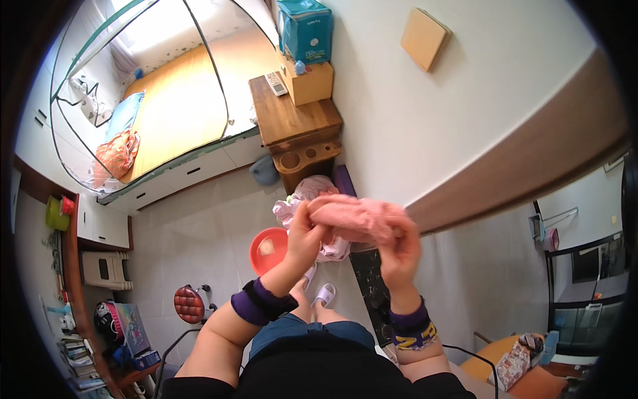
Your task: The person cleans the surfaces and edges of a white and wood-grain cabinet door and an adjacent room door using a pink cloth by hand.
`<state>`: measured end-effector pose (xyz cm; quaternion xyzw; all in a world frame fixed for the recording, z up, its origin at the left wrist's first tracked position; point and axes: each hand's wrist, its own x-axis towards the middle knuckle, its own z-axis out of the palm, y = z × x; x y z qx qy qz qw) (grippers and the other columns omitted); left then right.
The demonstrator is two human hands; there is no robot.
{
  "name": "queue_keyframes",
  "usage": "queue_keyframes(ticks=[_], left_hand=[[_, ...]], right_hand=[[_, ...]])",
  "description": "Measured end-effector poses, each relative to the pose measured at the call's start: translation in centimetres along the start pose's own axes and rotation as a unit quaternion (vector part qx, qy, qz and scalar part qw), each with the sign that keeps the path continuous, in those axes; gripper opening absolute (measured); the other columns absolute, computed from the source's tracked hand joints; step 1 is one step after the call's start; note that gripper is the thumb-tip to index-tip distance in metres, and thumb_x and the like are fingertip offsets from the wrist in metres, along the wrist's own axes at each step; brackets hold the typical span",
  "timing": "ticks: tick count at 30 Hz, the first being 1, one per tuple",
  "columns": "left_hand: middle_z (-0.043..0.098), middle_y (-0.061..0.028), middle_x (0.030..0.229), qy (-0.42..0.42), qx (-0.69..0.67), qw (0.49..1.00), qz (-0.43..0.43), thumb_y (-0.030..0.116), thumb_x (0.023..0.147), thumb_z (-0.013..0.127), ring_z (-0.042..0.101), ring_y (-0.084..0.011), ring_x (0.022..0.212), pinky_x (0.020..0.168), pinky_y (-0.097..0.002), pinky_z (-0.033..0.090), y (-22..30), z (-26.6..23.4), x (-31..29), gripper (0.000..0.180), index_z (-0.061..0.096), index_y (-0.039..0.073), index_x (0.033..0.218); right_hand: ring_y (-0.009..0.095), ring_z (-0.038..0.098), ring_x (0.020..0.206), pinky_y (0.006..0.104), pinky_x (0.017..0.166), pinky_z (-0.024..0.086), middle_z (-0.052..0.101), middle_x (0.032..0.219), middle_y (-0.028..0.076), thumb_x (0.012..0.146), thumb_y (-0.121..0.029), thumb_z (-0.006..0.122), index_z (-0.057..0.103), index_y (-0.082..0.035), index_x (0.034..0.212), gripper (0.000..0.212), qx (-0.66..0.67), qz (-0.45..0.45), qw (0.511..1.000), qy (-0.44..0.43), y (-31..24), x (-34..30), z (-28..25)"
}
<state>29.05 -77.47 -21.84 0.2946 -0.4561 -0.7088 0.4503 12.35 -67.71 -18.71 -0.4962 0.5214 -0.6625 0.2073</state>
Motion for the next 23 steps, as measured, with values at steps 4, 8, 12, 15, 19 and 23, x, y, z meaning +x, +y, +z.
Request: queue_keyframes(ticks=[4,8,12,15,19,23], left_hand=[[0.058,-0.0046,0.1,-0.08,0.03,0.983,0.164,-0.008,0.082,0.051,0.058,-0.0128,0.092,0.078,-0.0252,0.047,5.3,10.6,2.2,0.035,0.055,0.001,0.115],[0.06,-0.0096,0.098,-0.14,0.098,0.891,0.421,-0.014,0.074,0.052,0.061,-0.0254,0.088,0.076,-0.0307,0.05,10.5,19.3,5.2,0.037,0.067,0.005,0.102],[0.059,-0.0117,0.098,-0.1,0.261,0.785,0.553,-0.01,0.07,0.059,0.06,-0.03,0.087,0.074,-0.0342,0.05,6.1,20.2,6.8,0.03,0.066,0.003,0.095],[0.058,-0.0067,0.092,-0.074,0.347,0.78,0.515,0.003,0.068,0.067,0.06,-0.0279,0.086,0.072,-0.0358,0.052,-0.2,17.4,6.7,0.028,0.068,0.01,0.096],[0.058,-0.0086,0.095,-0.108,0.425,0.783,0.441,0.0,0.071,0.066,0.061,-0.0298,0.089,0.074,-0.0372,0.053,-5.4,13.7,6.1,0.034,0.067,0.008,0.104],[0.06,-0.0113,0.101,-0.212,0.464,0.819,0.263,0.002,0.074,0.069,0.062,-0.0342,0.102,0.083,-0.0387,0.053,-8.8,10.3,6.2,0.046,0.065,0.007,0.119]], right_hand=[[0.025,0.05,0.124,0.0384,0.104,0.044,0.05,0.135,0.017,0.09,0.0,0.066,0.045,-0.001,0.133,0.047,-0.13,-0.224,0.957,0.13,-8.5,2.5,-4.5],[0.028,0.048,0.124,0.043,0.108,0.038,0.042,0.141,0.018,0.089,0.0,0.062,0.034,0.0,0.142,0.06,-0.23,-0.328,0.889,0.222,-11.7,7.4,-8.2],[0.029,0.054,0.107,0.037,0.09,0.045,0.061,0.112,0.011,0.083,-0.004,0.066,0.059,-0.006,0.112,0.03,-0.236,-0.329,0.893,0.196,-7.4,7.8,-8.9],[0.028,0.054,0.099,0.038,0.083,0.045,0.065,0.099,0.007,0.082,-0.015,0.072,0.065,-0.01,0.097,0.017,-0.356,-0.264,0.867,0.229,-2.1,4.4,-7.3],[0.029,0.051,0.104,0.0395,0.09,0.045,0.053,0.106,0.011,0.081,-0.019,0.08,0.065,-0.012,0.101,0.026,-0.415,-0.148,0.862,0.251,4.7,-0.1,-5.9],[0.03,0.053,0.102,0.0439,0.089,0.046,0.053,0.107,0.011,0.085,-0.027,0.076,0.067,-0.016,0.105,0.025,-0.396,-0.066,0.885,0.236,7.0,-2.2,-5.3]])
